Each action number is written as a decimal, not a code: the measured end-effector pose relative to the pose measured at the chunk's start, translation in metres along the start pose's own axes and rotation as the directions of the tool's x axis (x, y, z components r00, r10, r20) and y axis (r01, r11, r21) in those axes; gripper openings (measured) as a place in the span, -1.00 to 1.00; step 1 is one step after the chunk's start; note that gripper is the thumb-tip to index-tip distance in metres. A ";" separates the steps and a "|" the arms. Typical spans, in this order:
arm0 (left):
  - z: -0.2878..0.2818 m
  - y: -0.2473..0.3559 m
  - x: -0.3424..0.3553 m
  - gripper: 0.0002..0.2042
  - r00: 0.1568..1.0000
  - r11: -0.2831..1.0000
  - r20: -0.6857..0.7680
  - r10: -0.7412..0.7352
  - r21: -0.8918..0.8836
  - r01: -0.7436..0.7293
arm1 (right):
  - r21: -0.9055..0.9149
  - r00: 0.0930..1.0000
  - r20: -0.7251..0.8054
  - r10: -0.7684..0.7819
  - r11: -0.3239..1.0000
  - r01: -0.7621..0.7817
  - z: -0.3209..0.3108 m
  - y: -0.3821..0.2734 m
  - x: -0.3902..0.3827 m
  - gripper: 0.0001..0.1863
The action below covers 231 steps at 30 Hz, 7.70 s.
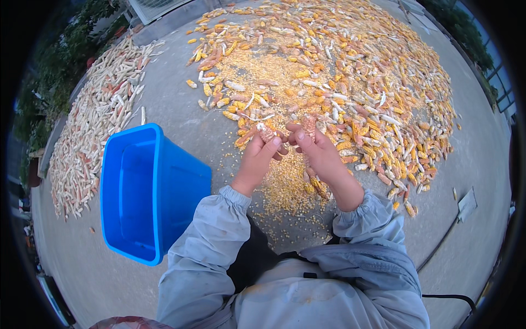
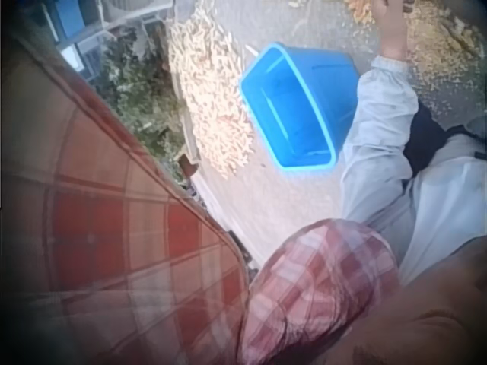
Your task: The person repeatedly picks up dried corn cobs from a large pile on the ground and removes the kernels by hand, letting the kernels fall onto the ground. The person discards the empty cobs into a nearby blue bin.
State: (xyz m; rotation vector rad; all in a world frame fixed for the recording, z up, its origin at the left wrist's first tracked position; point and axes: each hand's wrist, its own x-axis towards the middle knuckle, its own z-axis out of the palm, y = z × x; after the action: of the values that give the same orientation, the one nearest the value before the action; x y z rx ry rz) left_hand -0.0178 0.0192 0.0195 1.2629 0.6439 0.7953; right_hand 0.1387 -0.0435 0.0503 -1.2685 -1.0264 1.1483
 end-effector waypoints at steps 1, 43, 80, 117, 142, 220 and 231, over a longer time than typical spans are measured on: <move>0.001 0.002 -0.002 -0.68 0.999 1.000 0.043 -0.026 0.007 0.026 | -0.046 0.998 0.002 -0.057 0.997 0.057 0.001 0.000 0.000 -0.49; 0.016 0.010 -0.021 -0.42 0.792 0.846 0.593 -0.142 -0.342 0.408 | 0.222 0.992 0.121 0.032 0.973 -0.058 -0.004 0.002 0.002 -0.73; -0.092 0.092 -0.059 -0.49 0.568 0.550 -0.637 0.521 -0.258 -0.794 | 0.111 0.999 -0.026 -0.034 0.993 0.037 -0.019 0.002 -0.009 -0.66; -0.032 -0.341 0.188 -0.76 0.944 0.046 0.244 -0.221 0.970 -0.240 | 0.200 0.869 -0.256 0.422 0.903 -0.380 -0.118 0.063 -0.039 -0.65; 0.038 0.012 -0.010 -0.64 0.989 0.562 0.143 -0.042 0.822 -0.095 | 0.596 0.994 -0.038 0.099 0.801 -0.056 -0.009 0.011 -0.004 -0.52; 0.005 -0.021 0.008 -0.75 0.781 0.805 0.225 -0.582 0.024 0.593 | 0.342 0.985 -0.166 0.054 0.939 0.006 0.007 0.036 0.044 -0.75; 0.032 -0.025 0.008 -0.62 0.984 0.484 -0.121 -0.134 0.858 0.171 | -0.043 0.991 -0.129 0.043 0.998 -0.049 0.011 0.045 0.041 -0.78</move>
State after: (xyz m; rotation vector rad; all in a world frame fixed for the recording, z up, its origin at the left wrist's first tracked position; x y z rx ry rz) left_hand 0.0167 0.0041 0.0011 2.0804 1.2732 0.2911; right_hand 0.1312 -0.0027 0.0045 -1.3899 -0.9375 1.0688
